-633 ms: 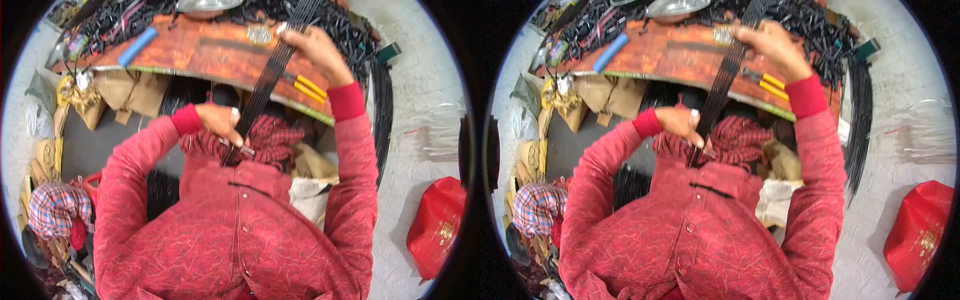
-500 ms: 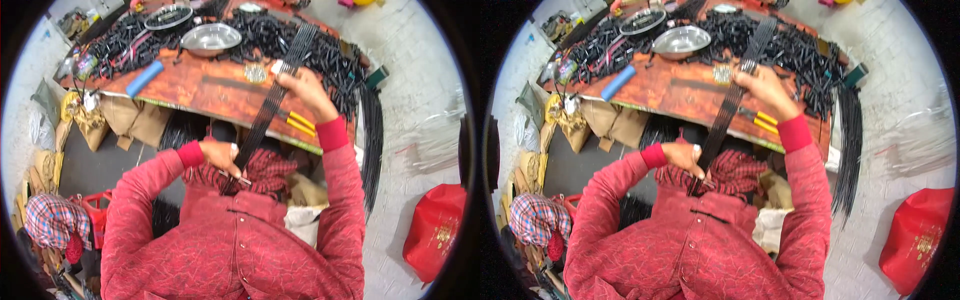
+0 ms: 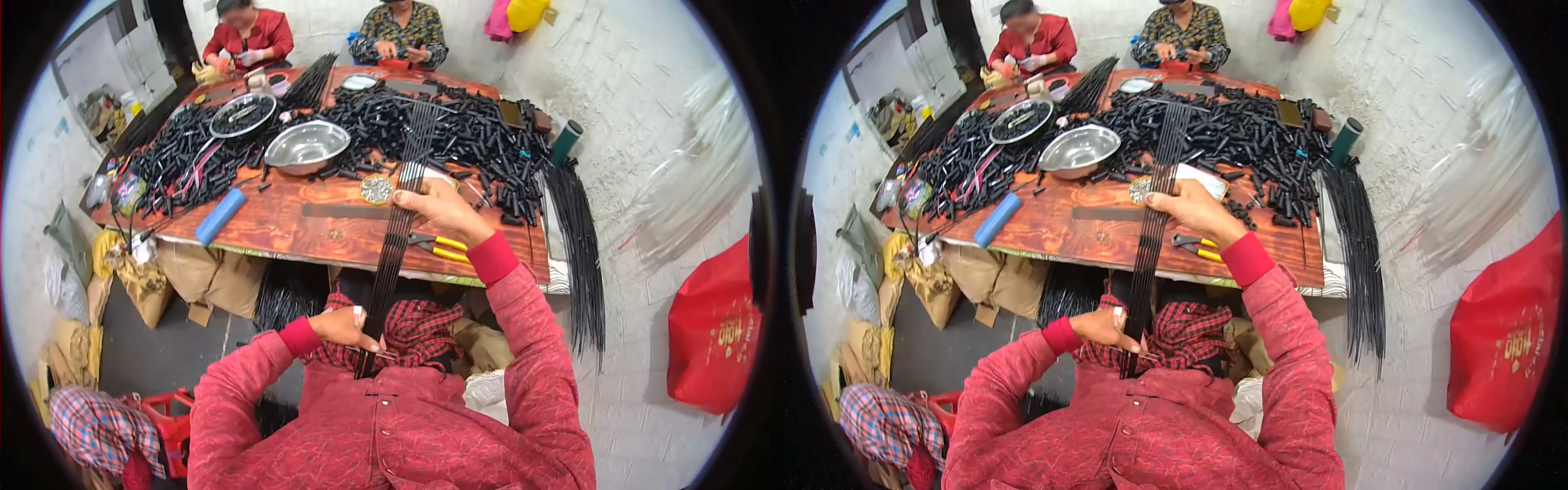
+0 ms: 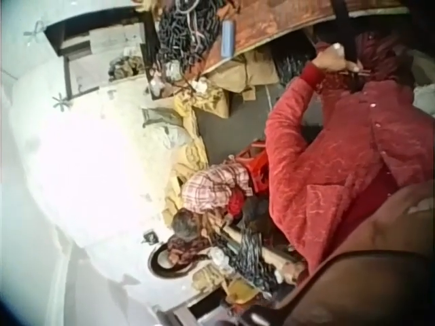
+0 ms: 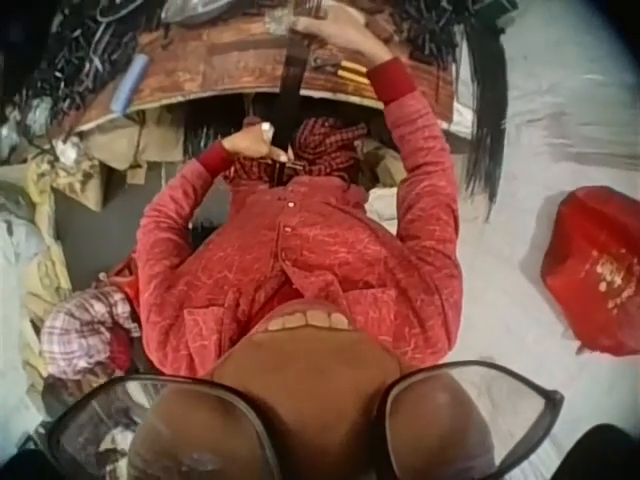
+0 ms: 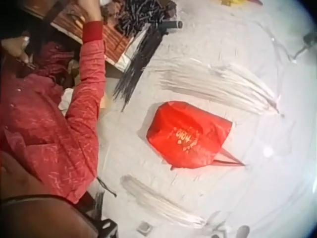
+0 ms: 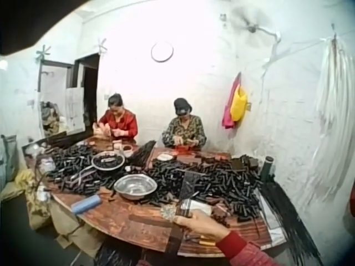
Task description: Assembling black wires and connecting them to plastic components at a factory workbench.
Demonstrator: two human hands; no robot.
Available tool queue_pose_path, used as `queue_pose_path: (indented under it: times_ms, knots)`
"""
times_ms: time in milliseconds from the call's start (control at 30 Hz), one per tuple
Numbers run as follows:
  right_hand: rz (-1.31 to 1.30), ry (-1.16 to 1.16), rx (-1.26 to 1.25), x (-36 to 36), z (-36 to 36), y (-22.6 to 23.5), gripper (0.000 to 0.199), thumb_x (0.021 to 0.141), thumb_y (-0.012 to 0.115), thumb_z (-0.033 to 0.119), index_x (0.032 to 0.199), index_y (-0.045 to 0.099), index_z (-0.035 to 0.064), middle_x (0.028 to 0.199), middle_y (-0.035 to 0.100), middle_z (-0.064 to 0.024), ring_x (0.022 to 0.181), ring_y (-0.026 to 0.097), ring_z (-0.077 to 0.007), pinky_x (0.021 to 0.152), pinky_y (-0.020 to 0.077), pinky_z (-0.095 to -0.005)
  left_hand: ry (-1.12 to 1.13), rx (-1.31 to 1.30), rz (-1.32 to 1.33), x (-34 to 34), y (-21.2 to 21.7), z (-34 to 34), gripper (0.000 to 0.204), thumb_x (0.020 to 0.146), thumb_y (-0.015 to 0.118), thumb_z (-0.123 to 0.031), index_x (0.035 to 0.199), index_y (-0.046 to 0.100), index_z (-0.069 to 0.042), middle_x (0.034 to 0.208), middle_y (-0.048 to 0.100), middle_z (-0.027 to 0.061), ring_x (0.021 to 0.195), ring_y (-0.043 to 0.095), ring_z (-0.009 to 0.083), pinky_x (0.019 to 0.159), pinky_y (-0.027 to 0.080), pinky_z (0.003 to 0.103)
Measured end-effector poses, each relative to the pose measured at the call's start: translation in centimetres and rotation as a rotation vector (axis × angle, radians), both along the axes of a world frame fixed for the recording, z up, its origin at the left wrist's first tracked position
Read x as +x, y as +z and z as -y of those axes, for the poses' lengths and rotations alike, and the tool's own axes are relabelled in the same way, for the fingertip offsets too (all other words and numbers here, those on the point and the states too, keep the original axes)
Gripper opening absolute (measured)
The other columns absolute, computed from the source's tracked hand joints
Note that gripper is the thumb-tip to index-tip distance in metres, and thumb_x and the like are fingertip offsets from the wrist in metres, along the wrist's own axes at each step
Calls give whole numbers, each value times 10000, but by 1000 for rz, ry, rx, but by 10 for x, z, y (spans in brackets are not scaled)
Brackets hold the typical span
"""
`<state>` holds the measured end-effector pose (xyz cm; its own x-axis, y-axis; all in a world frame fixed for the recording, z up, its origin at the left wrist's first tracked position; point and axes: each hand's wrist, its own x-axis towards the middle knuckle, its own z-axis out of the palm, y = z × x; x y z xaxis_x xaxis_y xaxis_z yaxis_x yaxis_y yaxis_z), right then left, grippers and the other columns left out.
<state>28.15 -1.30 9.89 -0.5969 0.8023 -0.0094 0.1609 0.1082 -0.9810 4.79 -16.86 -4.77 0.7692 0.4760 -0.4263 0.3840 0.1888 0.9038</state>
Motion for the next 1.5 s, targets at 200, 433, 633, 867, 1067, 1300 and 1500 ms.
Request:
queue_pose_path:
  times_ms: [200,433,633,867,1067,1300,1500]
  knots:
    - [3,3,19,-2,8,3,317,1018,653,298,1187,706,34,1002,719,-7,835,673,-97,709,561,-274,-21,68,25,-1,0,0,192,929,753,-111,1105,776,-38,1000,782,9,895,669,85,796,544,266]
    - [-64,28,31,-2,10,1,362,1016,654,366,1181,707,48,977,712,0,803,662,-89,658,554,-264,-99,45,52,0,18,-1,190,945,724,-93,1120,772,-39,1044,783,41,966,689,131,888,541,301]
    - [-14,40,6,0,23,16,386,1039,619,403,1200,703,63,1031,726,-16,869,690,-104,714,567,-284,-102,66,85,1,24,-2,178,932,737,-52,1098,751,11,1033,772,75,972,695,158,902,553,324]
    - [68,63,146,11,41,25,585,1001,610,556,1147,693,-4,957,721,-44,795,679,-136,689,575,-307,-114,55,126,-8,42,-7,173,909,748,-41,1073,753,13,1033,772,74,964,694,158,889,550,310]
    - [674,366,533,29,85,46,488,946,644,485,860,754,17,690,689,-139,650,677,-252,625,516,-408,-150,91,1,-27,45,-19,154,907,756,-44,1055,764,-4,1012,774,47,923,683,128,815,542,284]
    - [226,346,949,-26,130,-4,340,882,751,366,1015,728,55,876,728,-156,831,703,-379,734,548,-457,-541,60,-153,-24,35,-49,298,886,826,-228,1101,765,-31,1045,773,43,950,688,127,815,560,288]
    - [732,586,553,-29,117,-69,415,865,778,411,996,718,22,847,727,-150,778,721,-302,706,563,-431,-936,-349,-197,-12,7,-64,238,925,788,-186,1095,742,-26,998,766,45,891,705,135,736,573,309]
